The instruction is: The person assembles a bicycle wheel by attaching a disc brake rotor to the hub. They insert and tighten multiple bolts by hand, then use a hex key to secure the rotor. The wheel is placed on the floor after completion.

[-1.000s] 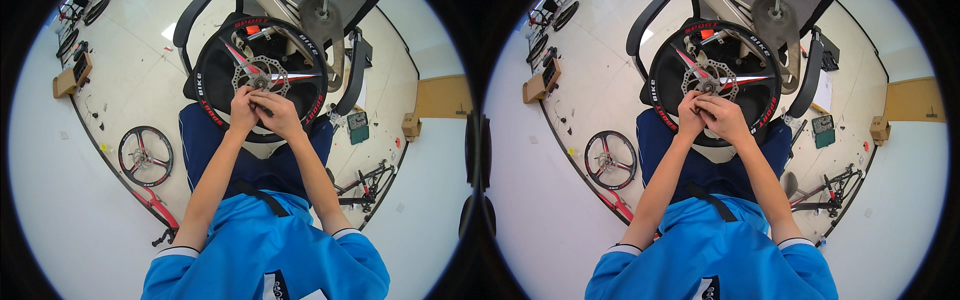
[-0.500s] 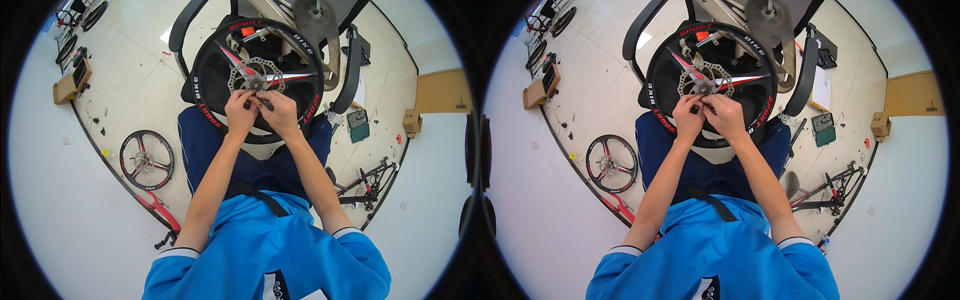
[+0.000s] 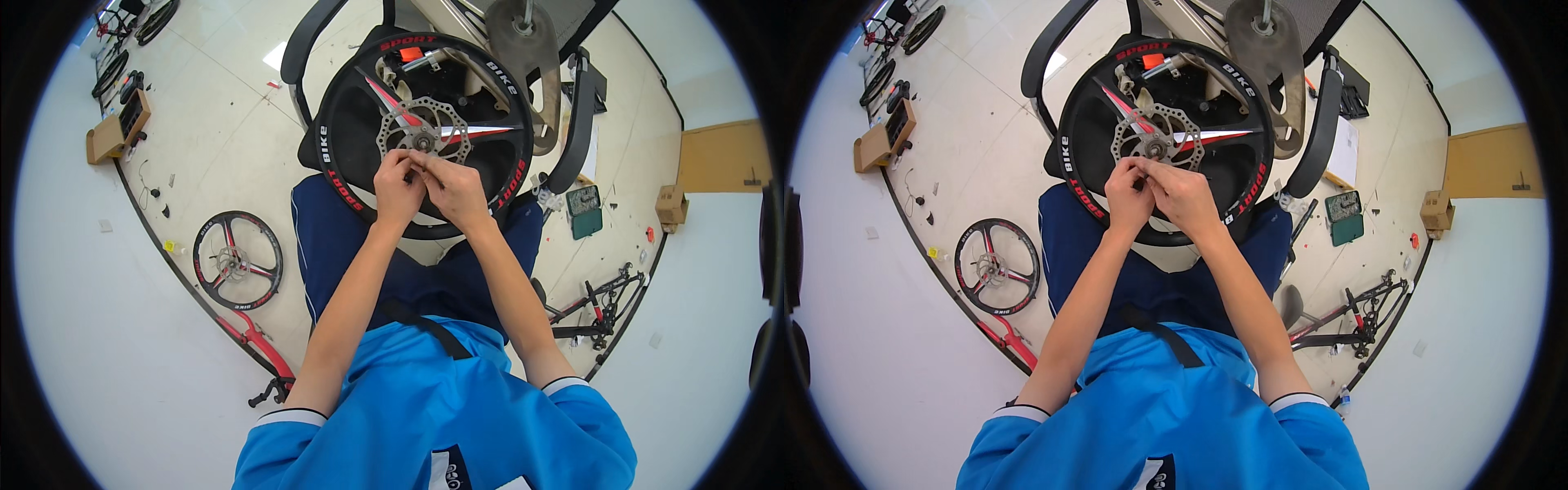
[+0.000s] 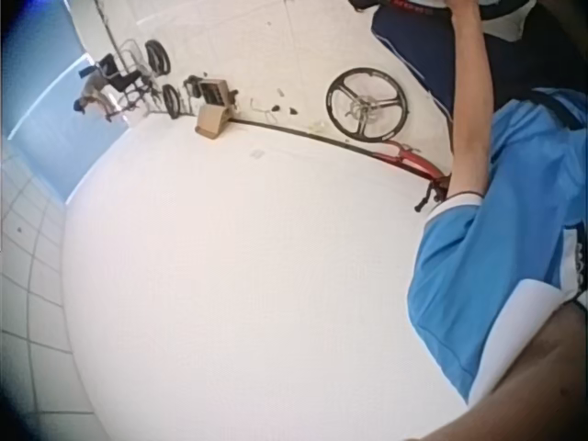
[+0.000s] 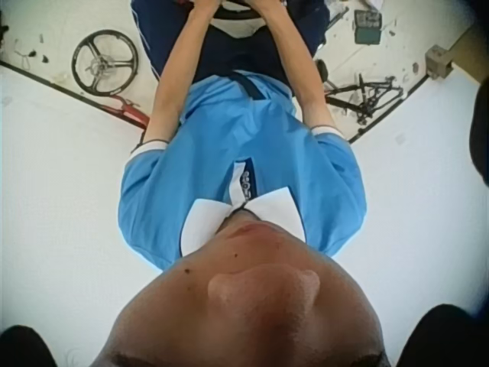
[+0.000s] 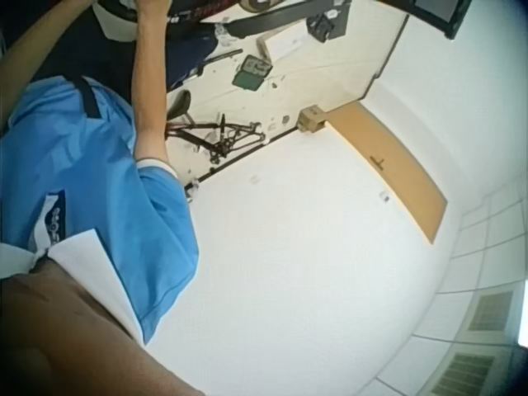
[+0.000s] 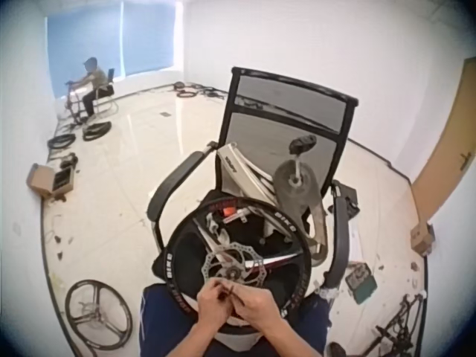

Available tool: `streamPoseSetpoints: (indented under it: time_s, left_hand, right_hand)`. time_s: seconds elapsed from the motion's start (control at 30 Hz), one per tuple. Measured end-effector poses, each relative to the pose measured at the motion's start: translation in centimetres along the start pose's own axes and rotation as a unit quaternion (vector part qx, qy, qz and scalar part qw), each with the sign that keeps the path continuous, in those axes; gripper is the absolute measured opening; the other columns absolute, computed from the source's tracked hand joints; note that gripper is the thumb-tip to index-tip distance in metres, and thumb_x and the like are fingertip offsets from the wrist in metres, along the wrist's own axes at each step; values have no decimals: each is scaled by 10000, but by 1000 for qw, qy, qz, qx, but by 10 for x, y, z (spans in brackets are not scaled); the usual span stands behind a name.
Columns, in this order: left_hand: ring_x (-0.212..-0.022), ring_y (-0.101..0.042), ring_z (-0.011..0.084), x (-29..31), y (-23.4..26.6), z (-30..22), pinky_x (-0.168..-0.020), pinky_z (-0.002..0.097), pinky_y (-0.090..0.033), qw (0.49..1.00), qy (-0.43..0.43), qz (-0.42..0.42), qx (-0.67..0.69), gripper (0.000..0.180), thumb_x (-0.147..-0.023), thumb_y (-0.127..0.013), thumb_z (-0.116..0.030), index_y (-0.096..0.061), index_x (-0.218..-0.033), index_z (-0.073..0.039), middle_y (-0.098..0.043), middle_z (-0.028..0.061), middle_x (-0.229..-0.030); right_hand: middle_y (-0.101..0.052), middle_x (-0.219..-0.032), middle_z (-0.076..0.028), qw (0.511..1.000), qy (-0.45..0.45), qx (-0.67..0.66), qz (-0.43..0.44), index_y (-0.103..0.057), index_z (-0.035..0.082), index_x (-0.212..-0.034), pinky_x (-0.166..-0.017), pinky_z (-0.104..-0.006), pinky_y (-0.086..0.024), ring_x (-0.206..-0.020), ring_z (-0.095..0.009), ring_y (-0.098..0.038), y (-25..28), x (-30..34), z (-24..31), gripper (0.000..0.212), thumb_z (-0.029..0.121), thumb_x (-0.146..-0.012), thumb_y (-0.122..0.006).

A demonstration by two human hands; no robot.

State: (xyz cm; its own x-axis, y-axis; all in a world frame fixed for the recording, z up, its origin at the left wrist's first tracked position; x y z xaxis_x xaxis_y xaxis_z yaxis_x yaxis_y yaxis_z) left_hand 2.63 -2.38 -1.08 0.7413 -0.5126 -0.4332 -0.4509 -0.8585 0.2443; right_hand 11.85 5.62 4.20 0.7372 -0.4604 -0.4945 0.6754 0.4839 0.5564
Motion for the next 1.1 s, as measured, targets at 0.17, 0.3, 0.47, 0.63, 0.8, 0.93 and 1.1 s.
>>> streamPoseSetpoints:
  time_s: [0.17, 0.3, 0.47, 0.63, 0.8, 0.93, 1.1]
  left_hand:
    - [-791, -704, 254, 2, 2, -5, -708, 329, -545, 999, 46, -13, 24, 158, -778, -732, 17, -751, -935, 11, -720, 109, -934]
    - [-788, -702, 298, -1, 0, -6, -691, 347, -553, 999, 8, -20, 26, 172, -762, -714, 53, -746, -929, 24, -709, 137, -932]
    - [-813, -704, 308, -1, 1, -8, -707, 346, -549, 1000, 6, 4, 27, 164, -792, -680, 56, -739, -944, 36, -707, 144, -949]
    - [-819, -717, 283, 0, 5, -11, -733, 315, -554, 999, -10, -34, 4, 174, -770, -709, 38, -742, -941, 29, -729, 149, -955]
    - [-763, -717, 272, -4, 3, -14, -692, 321, -550, 998, 53, -18, 42, 150, -772, -721, 19, -750, -919, 17, -736, 146, -894]
    - [-797, -698, 309, 0, 2, -8, -694, 368, -555, 1000, 9, -8, -3, 138, -790, -692, 15, -736, -920, 15, -725, 161, -962]
    - [-854, -679, 342, 6, 1, -8, -717, 400, -555, 999, -41, -2, -17, 109, -771, -685, 43, -716, -873, 19, -725, 156, -993]
  right_hand:
    - [-736, -829, -100, 999, -2, 53, -13, -754, 33, -916, -671, -318, -580, -727, -258, -721, 4, -15, -6, 173, 100, -765, -806]
    - [-729, -839, -109, 999, 12, 39, -20, -749, 34, -958, -708, -329, -580, -747, -270, -716, 5, -24, 8, 157, 71, -806, -764]
    - [-745, -923, -142, 995, -52, -83, -2, -738, 20, -1046, -737, -333, -584, -791, -298, -727, 4, -10, 10, 206, 16, -843, -700]
    - [-741, -886, -133, 996, -41, -61, -57, -743, 1, -940, -692, -314, -577, -767, -248, -733, 3, -4, -1, 192, 35, -762, -807]
    - [-705, -848, -111, 994, -77, -50, -68, -718, 0, -960, -699, -318, -563, -740, -252, -695, -1, -14, 2, 227, 59, -761, -811]
    - [-739, -976, -130, 997, 3, -52, -49, -735, 8, -1017, -780, -346, -575, -849, -289, -714, 2, -14, 10, 207, 51, -815, -752]
    - [-756, -933, -107, 998, 17, -19, -65, -760, 24, -1024, -766, -348, -584, -828, -289, -731, -4, -1, 1, 207, 25, -819, -732]
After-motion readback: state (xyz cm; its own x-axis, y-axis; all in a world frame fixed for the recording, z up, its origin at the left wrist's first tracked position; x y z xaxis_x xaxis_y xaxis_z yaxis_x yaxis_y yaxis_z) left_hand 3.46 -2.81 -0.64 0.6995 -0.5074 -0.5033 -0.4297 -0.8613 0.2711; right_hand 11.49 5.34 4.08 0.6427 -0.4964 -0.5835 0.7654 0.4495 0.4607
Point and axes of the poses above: each hand's wrist, its own x-axis away from the middle knuckle, its own y-axis out of the back of the hand, z = x × y, the point moved 2 cm from there along -x, towards the middle knuckle
